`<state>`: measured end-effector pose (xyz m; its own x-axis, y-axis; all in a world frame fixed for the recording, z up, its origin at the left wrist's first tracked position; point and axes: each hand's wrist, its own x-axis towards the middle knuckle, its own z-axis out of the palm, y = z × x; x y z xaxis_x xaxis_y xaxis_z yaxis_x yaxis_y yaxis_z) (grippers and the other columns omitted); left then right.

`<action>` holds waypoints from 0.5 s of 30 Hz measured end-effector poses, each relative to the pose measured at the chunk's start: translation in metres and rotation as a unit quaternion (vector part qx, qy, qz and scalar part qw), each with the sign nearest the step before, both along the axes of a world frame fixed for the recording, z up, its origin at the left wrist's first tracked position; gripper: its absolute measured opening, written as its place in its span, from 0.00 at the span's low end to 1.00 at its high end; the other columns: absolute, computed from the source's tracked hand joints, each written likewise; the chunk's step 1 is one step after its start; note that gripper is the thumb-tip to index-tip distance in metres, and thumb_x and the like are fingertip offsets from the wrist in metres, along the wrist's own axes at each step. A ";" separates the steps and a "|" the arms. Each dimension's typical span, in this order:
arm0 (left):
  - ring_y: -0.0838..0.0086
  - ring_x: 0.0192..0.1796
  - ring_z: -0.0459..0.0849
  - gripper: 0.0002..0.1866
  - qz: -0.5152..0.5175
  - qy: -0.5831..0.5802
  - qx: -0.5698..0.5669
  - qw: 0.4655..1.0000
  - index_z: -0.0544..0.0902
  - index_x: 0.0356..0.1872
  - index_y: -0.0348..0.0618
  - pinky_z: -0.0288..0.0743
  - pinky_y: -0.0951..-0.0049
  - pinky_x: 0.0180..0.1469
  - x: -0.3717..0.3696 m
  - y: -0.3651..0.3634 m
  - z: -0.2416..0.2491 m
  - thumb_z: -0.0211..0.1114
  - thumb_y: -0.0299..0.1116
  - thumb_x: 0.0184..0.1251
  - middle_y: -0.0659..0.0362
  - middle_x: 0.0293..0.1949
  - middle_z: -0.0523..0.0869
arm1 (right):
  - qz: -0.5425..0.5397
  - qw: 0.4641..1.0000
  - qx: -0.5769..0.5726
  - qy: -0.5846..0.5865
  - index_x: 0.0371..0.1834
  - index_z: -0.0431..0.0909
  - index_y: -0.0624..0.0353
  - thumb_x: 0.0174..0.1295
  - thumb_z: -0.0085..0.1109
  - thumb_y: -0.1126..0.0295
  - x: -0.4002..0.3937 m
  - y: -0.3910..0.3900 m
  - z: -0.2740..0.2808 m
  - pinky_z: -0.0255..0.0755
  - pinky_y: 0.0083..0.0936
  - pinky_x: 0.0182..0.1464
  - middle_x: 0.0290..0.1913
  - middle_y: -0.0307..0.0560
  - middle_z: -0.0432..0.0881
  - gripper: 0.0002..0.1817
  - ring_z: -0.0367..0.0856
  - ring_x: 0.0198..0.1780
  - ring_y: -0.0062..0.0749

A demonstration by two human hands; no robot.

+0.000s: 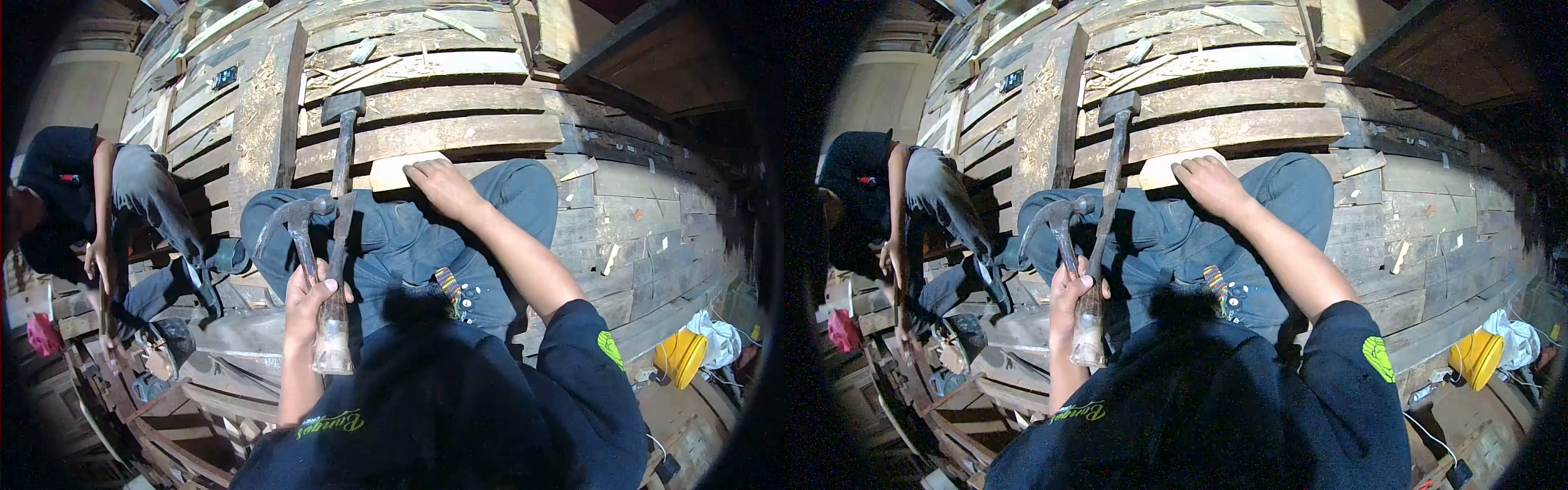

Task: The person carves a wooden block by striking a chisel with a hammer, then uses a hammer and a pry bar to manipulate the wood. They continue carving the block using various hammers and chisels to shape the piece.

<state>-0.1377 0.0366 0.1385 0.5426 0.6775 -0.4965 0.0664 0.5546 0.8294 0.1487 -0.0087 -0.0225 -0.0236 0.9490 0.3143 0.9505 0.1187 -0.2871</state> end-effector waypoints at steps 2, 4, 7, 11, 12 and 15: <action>0.71 0.26 0.83 0.13 -0.001 0.007 0.001 1.000 0.67 0.33 0.46 0.76 0.76 0.32 0.001 0.001 0.000 0.66 0.28 0.55 0.58 0.23 0.78 | -0.002 1.000 -0.001 0.019 0.52 0.74 0.61 0.58 0.50 0.72 0.001 0.000 -0.001 0.70 0.37 0.55 0.42 0.50 0.81 0.18 0.81 0.47 0.43; 0.71 0.26 0.83 0.12 -0.005 0.003 0.001 1.000 0.68 0.33 0.46 0.76 0.75 0.33 0.001 0.002 -0.002 0.65 0.27 0.56 0.58 0.23 0.78 | -0.005 0.999 -0.019 0.031 0.53 0.74 0.61 0.59 0.50 0.71 0.001 0.000 -0.008 0.68 0.40 0.58 0.45 0.51 0.81 0.18 0.80 0.50 0.43; 0.71 0.27 0.83 0.12 -0.007 -0.008 -0.007 1.000 0.68 0.33 0.46 0.76 0.75 0.33 0.003 0.001 -0.004 0.64 0.26 0.56 0.58 0.23 0.78 | -0.027 0.999 -0.020 0.035 0.56 0.73 0.60 0.60 0.52 0.70 -0.004 -0.002 -0.001 0.62 0.45 0.65 0.51 0.53 0.79 0.19 0.76 0.57 0.44; 0.71 0.28 0.83 0.11 -0.014 0.003 0.001 1.000 0.67 0.31 0.46 0.76 0.75 0.33 0.006 0.001 -0.001 0.63 0.26 0.58 0.58 0.24 0.77 | -0.065 0.993 0.041 0.094 0.60 0.70 0.61 0.60 0.59 0.64 -0.026 -0.009 0.038 0.54 0.52 0.70 0.59 0.56 0.73 0.26 0.69 0.64 0.47; 0.71 0.27 0.83 0.11 -0.013 -0.001 0.009 1.000 0.66 0.31 0.46 0.76 0.75 0.33 0.007 0.001 -0.001 0.63 0.26 0.58 0.58 0.24 0.77 | -0.046 0.991 0.049 0.115 0.62 0.69 0.61 0.58 0.62 0.62 -0.033 -0.014 0.050 0.57 0.50 0.69 0.60 0.56 0.73 0.29 0.69 0.63 0.49; 0.72 0.27 0.83 0.11 -0.022 0.009 0.021 1.000 0.66 0.31 0.46 0.77 0.76 0.32 0.014 0.004 0.002 0.63 0.26 0.58 0.59 0.24 0.77 | 0.059 0.964 0.110 0.233 0.58 0.71 0.63 0.57 0.64 0.65 -0.054 -0.028 0.087 0.67 0.42 0.62 0.56 0.53 0.75 0.26 0.74 0.58 0.49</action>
